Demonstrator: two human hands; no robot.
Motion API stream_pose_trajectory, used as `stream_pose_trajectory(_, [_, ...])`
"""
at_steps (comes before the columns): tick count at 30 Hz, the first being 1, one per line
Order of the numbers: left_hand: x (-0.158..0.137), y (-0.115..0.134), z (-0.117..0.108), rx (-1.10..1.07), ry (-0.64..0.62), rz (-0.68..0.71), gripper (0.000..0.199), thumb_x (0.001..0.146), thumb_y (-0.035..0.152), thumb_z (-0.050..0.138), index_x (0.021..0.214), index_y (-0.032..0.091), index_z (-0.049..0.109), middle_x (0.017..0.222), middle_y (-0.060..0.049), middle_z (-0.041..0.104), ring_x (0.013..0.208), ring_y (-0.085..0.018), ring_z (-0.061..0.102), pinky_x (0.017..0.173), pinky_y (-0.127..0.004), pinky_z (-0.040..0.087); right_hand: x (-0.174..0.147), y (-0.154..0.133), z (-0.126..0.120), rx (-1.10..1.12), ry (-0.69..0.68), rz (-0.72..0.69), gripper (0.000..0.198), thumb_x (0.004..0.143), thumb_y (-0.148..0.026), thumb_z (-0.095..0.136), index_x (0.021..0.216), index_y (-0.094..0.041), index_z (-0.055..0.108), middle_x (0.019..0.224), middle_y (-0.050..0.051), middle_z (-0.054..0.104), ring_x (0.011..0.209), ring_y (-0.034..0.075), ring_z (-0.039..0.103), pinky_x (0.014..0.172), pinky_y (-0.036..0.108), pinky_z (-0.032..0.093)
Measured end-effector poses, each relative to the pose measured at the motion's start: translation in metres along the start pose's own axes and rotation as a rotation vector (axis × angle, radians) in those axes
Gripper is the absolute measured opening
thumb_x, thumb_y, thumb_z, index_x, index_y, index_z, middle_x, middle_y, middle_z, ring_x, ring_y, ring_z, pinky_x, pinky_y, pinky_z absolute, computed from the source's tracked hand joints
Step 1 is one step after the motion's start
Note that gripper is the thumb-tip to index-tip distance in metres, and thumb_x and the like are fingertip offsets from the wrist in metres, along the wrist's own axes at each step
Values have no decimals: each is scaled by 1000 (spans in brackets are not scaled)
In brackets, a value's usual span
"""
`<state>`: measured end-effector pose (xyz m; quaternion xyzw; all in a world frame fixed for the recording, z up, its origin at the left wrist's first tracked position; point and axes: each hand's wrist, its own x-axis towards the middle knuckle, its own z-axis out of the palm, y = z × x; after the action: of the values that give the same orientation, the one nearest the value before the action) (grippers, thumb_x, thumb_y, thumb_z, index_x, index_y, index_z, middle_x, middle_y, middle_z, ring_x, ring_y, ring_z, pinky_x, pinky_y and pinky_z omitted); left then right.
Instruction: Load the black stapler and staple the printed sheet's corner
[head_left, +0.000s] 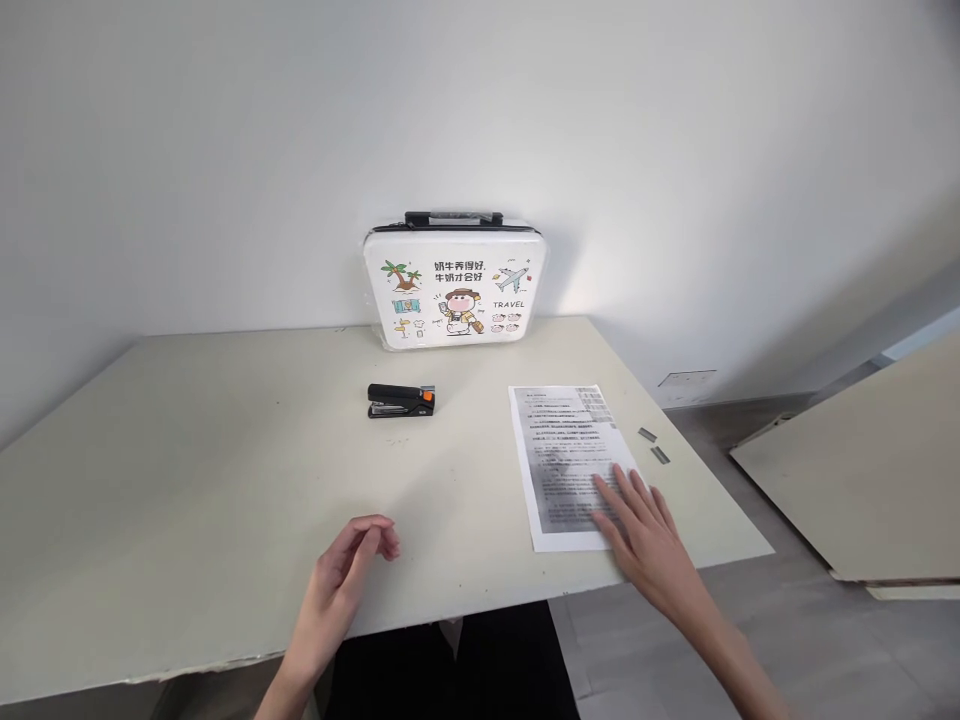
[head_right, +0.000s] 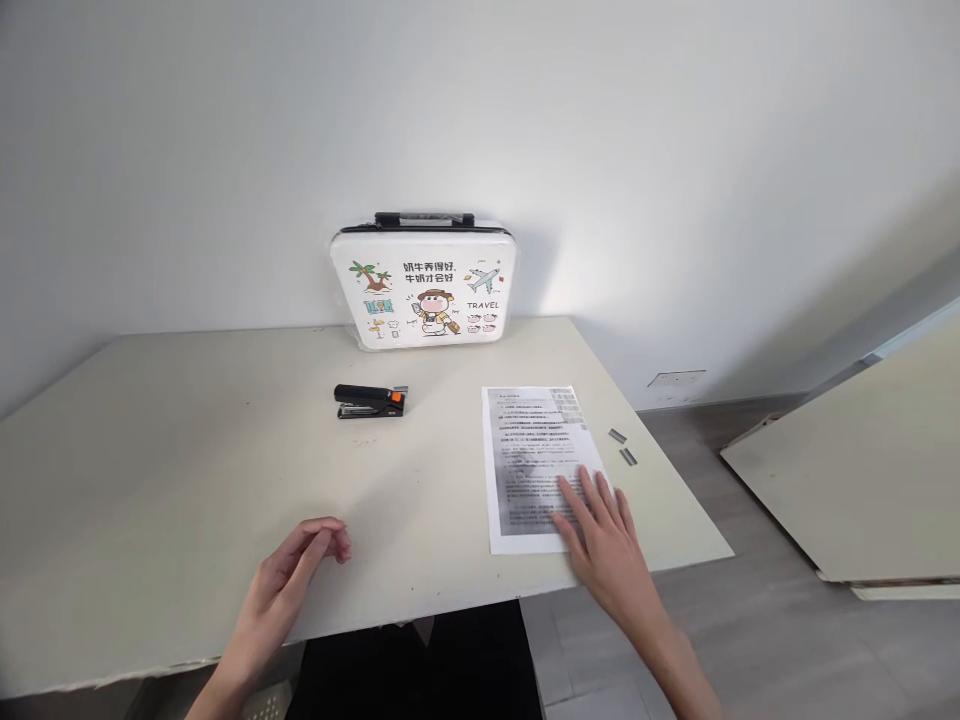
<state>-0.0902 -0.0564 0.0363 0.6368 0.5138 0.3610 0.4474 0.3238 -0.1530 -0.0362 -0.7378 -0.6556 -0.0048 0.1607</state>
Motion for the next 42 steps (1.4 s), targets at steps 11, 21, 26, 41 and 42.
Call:
stream_pose_trajectory(11, [12,-4,12,427,-77,334,29,106,42,53,129,30,67,146,-9,63,140,-30,56,115,-49,49,-29,-129,-3,103,51,-265,60,103,-49,58,161,-40,44,165,6,47,145,39,52,108,61,55])
stream_pose_trajectory(21, [29,-43,-47,884,-138,420,61,104,50,55,162,33,43,169,-5,42,158,-34,33,127,-60,30,18,-152,-17,621,-88,-183,34,107,-39,51,137,-31,65,151,9,61,139,30,60,111,51,57])
stream_pose_trajectory(26, [18,-50,-61,853,-55,416,65,103,53,57,163,34,41,167,-5,44,157,-35,35,127,-61,31,42,-119,-14,772,-104,12,36,108,-48,45,115,-26,73,127,11,74,104,25,74,57,29,59])
stream_pose_trajectory(41, [16,-45,-59,712,165,297,61,102,55,57,157,31,45,159,-9,54,152,-36,44,122,-58,41,45,-123,-10,802,-91,75,38,106,-52,47,106,-26,75,104,10,77,78,21,68,48,27,45])
stream_pose_trajectory(42, [16,-45,-59,706,165,285,61,102,56,57,156,31,46,159,-9,54,151,-36,45,122,-58,41,46,-123,-10,800,-86,72,38,106,-51,47,105,-25,74,104,10,77,77,21,68,48,27,45])
